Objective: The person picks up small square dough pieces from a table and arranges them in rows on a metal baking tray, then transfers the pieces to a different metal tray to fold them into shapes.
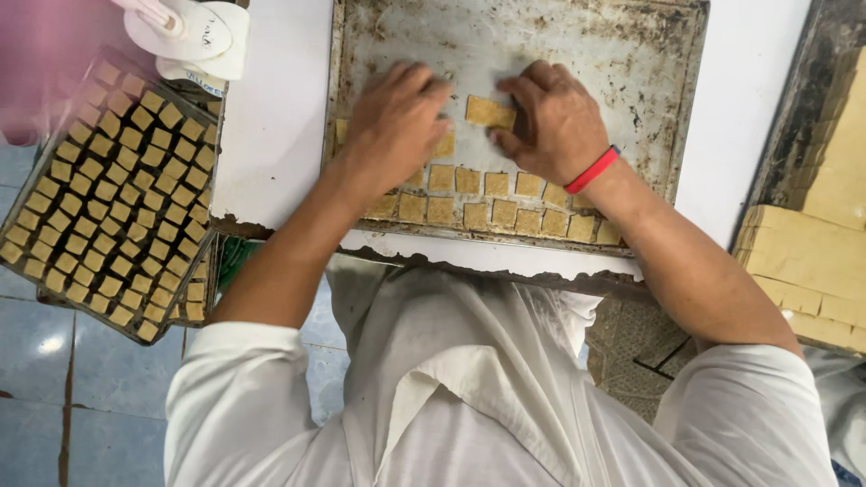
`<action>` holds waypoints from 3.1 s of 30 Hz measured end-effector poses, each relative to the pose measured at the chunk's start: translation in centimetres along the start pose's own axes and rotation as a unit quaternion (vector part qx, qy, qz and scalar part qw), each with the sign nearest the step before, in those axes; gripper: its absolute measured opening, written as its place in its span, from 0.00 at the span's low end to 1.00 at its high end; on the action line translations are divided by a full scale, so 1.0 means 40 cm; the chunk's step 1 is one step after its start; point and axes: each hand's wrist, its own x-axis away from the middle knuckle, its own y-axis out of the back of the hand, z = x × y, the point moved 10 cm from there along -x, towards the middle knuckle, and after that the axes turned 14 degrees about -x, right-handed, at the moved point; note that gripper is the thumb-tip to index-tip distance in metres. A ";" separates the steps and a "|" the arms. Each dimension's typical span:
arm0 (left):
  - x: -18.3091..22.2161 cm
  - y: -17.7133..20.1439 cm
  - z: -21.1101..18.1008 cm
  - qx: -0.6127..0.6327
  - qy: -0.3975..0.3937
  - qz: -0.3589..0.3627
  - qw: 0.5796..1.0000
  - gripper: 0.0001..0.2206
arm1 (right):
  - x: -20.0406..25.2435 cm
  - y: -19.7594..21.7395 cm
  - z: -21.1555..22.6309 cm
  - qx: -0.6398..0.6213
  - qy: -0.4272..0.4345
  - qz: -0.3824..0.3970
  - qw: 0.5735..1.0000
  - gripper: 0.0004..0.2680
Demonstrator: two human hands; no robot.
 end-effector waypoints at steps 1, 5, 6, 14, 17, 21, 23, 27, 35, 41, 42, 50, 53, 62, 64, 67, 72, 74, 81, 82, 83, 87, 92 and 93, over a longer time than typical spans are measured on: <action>-0.023 -0.019 -0.018 0.015 -0.003 0.014 1.000 0.18 | 0.001 -0.002 -0.005 0.014 -0.006 0.010 1.000 0.15; -0.065 -0.061 -0.079 0.013 -0.022 0.069 0.997 0.17 | 0.019 -0.011 -0.005 0.011 -0.013 0.015 1.000 0.12; -0.061 -0.064 -0.091 -0.003 -0.029 0.084 0.996 0.17 | 0.029 -0.010 -0.003 -0.002 -0.013 0.016 1.000 0.11; 0.003 -0.009 -0.119 0.014 -0.032 0.124 0.992 0.16 | 0.075 0.011 0.044 -0.065 0.020 0.023 0.997 0.11; 0.009 -0.001 -0.108 0.040 -0.022 0.127 0.991 0.15 | 0.075 0.027 0.050 -0.087 0.034 0.005 0.996 0.12; 0.025 0.048 -0.027 0.033 -0.013 0.041 0.999 0.16 | 0.072 0.038 0.044 -0.096 0.036 0.005 0.995 0.14; 0.061 0.071 0.069 0.035 0.050 0.039 0.997 0.15 | 0.060 0.028 0.054 -0.093 0.038 0.006 0.995 0.14; 0.099 0.059 0.120 0.019 0.101 0.083 0.991 0.17 | 0.009 -0.016 0.111 -0.079 0.074 -0.006 0.994 0.14; 0.125 0.061 0.089 0.073 0.079 0.033 0.994 0.19 | -0.028 -0.066 0.126 -0.040 0.066 0.021 0.997 0.13; 0.112 0.054 0.087 0.085 0.082 0.037 0.992 0.20 | -0.040 -0.056 0.159 -0.051 0.062 0.023 0.996 0.15; 0.117 0.045 0.084 0.070 0.077 0.044 0.994 0.19 | -0.043 -0.060 0.174 -0.055 0.069 0.022 0.996 0.15; 0.126 0.061 0.118 0.086 0.106 0.009 0.991 0.19 | -0.071 -0.090 0.162 -0.051 0.062 0.039 0.996 0.12; 0.139 0.095 0.166 0.123 0.139 -0.043 0.982 0.17 | -0.048 -0.019 0.113 -0.053 0.057 0.009 0.997 0.13; 0.301 0.050 0.270 0.344 0.244 -0.147 0.895 0.17 | 0.296 0.483 -0.322 0.036 -0.141 -0.043 0.988 0.08; 0.311 0.031 0.278 0.342 0.280 -0.126 0.888 0.19 | 0.444 0.538 -0.414 0.060 -0.222 -0.031 0.973 0.10; 0.324 0.052 0.270 0.251 0.237 -0.139 0.928 0.15 | 0.577 0.504 -0.490 0.106 -0.287 0.049 0.951 0.12; 0.345 0.017 0.275 0.235 0.216 -0.129 0.939 0.15 | 0.688 0.413 -0.476 0.144 -0.303 0.118 0.935 0.11; 0.347 0.018 0.273 0.223 0.209 -0.134 0.943 0.14 | 0.701 0.393 -0.444 0.162 -0.284 0.120 0.937 0.12; 0.350 0.021 0.267 0.247 0.238 -0.140 0.929 0.13 | 0.693 0.381 -0.456 0.067 -0.412 0.155 0.896 0.11; 0.344 0.019 0.266 0.249 0.237 -0.139 0.929 0.13 | 0.703 0.384 -0.463 0.048 -0.445 0.155 0.881 0.11; 0.347 0.021 0.265 0.249 0.240 -0.140 0.928 0.13 | 0.690 0.385 -0.462 0.033 -0.438 0.154 0.885 0.10; 0.344 0.033 0.257 0.203 0.214 -0.132 0.946 0.12 | 0.702 0.389 -0.485 0.004 -0.482 0.172 0.859 0.11; 0.333 0.030 0.259 0.230 0.240 -0.125 0.935 0.13 | 0.736 0.399 -0.506 -0.077 -0.457 0.133 0.876 0.13; 0.331 0.033 0.257 0.226 0.239 -0.124 0.936 0.13 | 0.729 0.404 -0.506 -0.081 -0.431 0.109 0.892 0.12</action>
